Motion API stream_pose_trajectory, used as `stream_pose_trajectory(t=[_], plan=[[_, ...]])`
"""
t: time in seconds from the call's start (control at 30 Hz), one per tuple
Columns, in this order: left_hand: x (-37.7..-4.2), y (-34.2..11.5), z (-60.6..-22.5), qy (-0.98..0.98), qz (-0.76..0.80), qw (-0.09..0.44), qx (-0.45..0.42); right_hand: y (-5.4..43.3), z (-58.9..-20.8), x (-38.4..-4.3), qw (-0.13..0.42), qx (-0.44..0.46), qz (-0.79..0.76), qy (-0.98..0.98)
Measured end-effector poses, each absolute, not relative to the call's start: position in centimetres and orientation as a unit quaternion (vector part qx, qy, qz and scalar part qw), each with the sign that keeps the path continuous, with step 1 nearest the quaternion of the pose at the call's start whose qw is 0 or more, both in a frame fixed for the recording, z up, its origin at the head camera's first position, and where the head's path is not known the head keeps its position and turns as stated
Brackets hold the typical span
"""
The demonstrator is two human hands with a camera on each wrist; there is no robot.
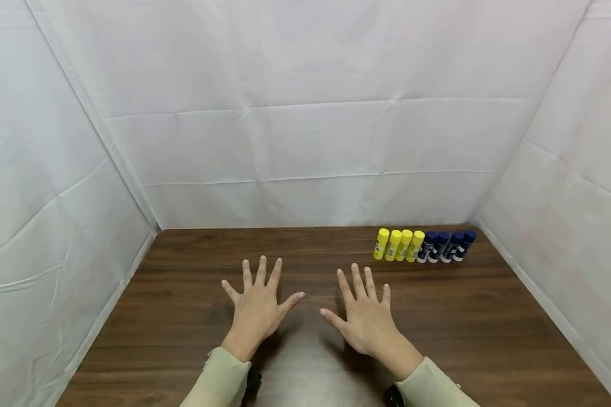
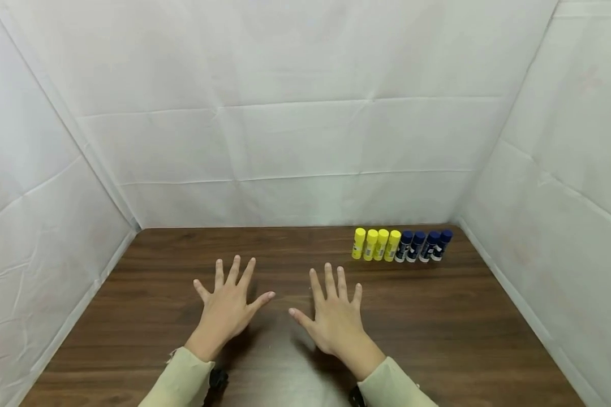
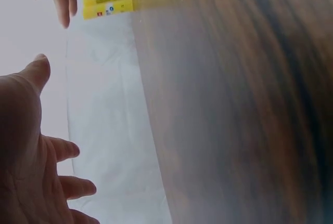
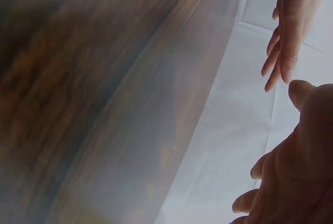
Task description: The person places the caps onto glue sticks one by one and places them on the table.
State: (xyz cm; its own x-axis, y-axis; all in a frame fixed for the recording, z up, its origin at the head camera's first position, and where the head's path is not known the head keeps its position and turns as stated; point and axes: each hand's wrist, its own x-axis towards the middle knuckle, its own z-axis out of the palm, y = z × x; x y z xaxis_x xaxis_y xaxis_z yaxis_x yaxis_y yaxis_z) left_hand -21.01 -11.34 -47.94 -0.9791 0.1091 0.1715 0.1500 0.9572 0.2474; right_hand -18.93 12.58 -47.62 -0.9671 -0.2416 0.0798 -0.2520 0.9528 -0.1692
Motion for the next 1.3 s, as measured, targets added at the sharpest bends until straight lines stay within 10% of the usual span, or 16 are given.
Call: stream_pose_trajectory(t=[0.87,1.3], plan=[[-20.4,-9.3,-46.8,-0.983,-0.158,0.025,-0.091,13.7,-46.2,-16.0,-0.009,0.12,0.106,-0.987],[-19.0,-9.0,-46.8,-0.983,-0.119,0.01,-0.141,16.5,-46.5,-13.5,-0.18,0.074,0.08,-0.978]])
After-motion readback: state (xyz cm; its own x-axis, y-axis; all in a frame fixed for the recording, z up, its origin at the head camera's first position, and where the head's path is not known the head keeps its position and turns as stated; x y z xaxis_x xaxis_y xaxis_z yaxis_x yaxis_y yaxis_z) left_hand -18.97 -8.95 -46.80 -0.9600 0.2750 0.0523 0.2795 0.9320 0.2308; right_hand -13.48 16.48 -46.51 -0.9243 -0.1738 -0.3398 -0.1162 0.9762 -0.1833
